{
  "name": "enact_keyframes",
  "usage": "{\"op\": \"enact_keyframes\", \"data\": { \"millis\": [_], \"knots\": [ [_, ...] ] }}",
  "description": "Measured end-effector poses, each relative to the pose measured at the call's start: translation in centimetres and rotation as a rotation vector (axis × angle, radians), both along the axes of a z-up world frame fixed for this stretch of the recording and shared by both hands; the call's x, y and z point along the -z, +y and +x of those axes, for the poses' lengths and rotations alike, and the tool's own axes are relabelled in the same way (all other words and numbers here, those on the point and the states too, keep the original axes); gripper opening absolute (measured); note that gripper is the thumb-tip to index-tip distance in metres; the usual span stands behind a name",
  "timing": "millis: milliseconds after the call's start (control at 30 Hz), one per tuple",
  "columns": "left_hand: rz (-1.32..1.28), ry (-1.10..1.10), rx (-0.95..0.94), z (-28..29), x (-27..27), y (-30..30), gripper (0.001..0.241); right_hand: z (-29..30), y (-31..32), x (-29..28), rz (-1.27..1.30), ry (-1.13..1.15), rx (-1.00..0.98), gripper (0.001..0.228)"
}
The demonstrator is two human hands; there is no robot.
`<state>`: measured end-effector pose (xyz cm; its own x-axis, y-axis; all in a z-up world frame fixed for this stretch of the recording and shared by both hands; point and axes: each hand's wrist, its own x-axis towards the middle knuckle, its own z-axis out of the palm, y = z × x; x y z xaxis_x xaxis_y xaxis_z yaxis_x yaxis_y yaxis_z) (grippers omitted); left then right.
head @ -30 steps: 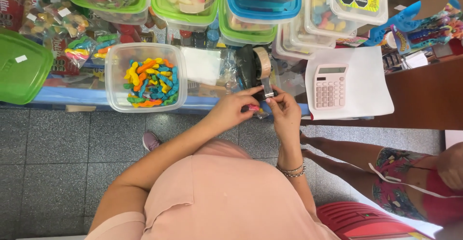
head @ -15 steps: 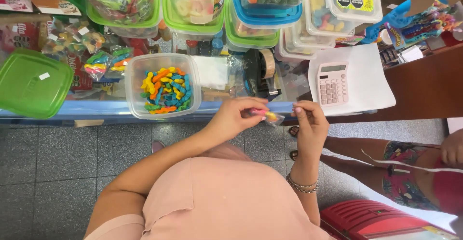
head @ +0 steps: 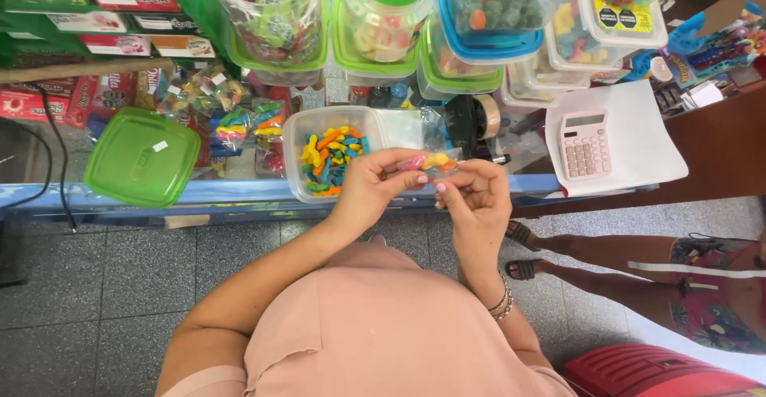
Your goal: Packaging small candies into individual plastic bags at a store counter.
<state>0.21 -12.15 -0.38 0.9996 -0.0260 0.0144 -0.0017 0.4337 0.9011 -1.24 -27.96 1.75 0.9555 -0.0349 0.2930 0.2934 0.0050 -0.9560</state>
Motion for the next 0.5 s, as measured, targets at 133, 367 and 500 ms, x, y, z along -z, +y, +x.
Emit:
{"op": "enact_keyframes", "data": {
  "millis": [133,367,500],
  "knots": [
    [0.006,-0.025,-0.023,-0.8,0.4,1.9,0.032,0.0,1.9,0.4,0.02,0.022,-0.016,0.031],
    [0.012,-0.06,-0.075,-1.8,-0.1,4.2,0.029,0.1,5.0,-0.9,-0.146,-0.001,0.008,0.032],
    [-0.015,-0.049,-0.083,-2.1,-0.7,4.7,0.034,0.8,5.6,-1.0,-0.348,-0.029,0.055,0.034]
  ]
}}
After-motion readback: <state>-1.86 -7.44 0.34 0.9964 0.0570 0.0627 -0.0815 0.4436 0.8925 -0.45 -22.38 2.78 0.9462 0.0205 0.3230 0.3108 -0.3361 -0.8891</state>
